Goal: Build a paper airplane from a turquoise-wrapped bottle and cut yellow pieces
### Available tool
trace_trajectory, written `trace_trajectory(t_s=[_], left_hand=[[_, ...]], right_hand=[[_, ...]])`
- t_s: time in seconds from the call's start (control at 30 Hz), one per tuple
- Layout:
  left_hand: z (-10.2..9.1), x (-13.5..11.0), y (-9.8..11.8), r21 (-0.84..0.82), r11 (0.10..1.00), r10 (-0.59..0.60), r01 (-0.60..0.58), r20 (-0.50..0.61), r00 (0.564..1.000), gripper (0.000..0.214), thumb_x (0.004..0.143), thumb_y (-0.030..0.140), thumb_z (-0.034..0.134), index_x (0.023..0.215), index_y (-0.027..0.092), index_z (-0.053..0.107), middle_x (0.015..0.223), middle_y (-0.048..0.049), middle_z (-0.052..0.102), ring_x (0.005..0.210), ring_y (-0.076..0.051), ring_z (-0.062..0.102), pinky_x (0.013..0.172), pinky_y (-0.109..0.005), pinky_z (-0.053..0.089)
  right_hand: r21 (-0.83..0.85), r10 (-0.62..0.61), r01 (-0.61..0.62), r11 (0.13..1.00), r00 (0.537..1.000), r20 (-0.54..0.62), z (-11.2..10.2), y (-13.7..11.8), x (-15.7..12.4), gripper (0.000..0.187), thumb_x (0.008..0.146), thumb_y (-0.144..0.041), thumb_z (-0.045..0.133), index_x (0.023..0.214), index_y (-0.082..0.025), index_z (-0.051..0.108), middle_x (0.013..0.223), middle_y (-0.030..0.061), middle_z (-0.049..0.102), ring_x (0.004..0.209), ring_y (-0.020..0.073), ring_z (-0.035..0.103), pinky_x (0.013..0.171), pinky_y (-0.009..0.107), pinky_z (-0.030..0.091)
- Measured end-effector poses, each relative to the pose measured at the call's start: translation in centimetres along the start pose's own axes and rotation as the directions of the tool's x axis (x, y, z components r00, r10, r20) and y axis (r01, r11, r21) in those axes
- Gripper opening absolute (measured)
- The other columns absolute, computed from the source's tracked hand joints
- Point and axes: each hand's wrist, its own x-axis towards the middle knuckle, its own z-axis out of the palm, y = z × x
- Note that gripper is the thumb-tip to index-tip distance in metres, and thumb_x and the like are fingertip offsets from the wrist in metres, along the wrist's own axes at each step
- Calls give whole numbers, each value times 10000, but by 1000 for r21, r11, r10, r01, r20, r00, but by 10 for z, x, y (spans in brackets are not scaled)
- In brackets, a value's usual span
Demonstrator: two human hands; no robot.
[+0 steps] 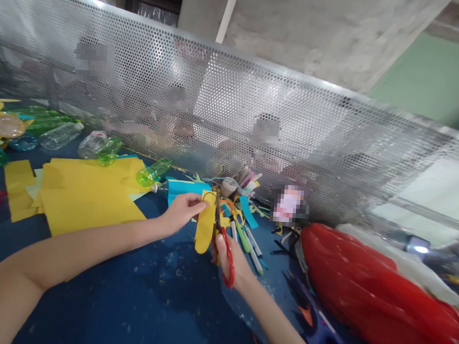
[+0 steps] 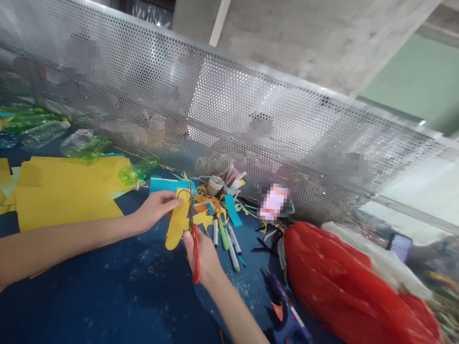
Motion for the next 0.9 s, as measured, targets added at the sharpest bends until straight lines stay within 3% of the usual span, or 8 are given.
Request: trace_trajectory(t_s=[0.3, 0.63, 0.9], left_hand=[[-2, 1, -1, 4, 1000, 1, -1, -9, 1000, 221, 700, 362, 662, 760, 151, 634, 710, -26, 660, 654, -169, 619, 596, -275, 496], [-2, 1, -1, 44, 999, 21, -20, -11, 1000, 216, 720, 359, 639, 754, 146, 625, 701, -29, 651, 652, -170, 612, 613, -284, 495], [-4, 2, -4, 57, 998, 28, -28, -3, 1000, 235, 704, 377, 653, 748, 148, 624, 712, -32, 663, 658, -179, 622, 602, -286, 493]], right_hand=[[-37, -7, 7, 999, 1000, -4, -2, 3, 1, 450, 869, -580, 292, 795, -212, 540, 653, 48, 574, 640, 209, 581, 626, 347, 484], [-56, 9, -9, 998, 1000, -4, -3, 1, 0, 450, 873, -570, 293, 784, -210, 548, 669, 54, 595, 654, 216, 597, 616, 339, 485], [-5, 69, -69, 998, 998, -13, 0, 3, 1, 477, 855, -607, 288, 752, -209, 529, 634, 37, 574, 549, 185, 576, 545, 326, 498]])
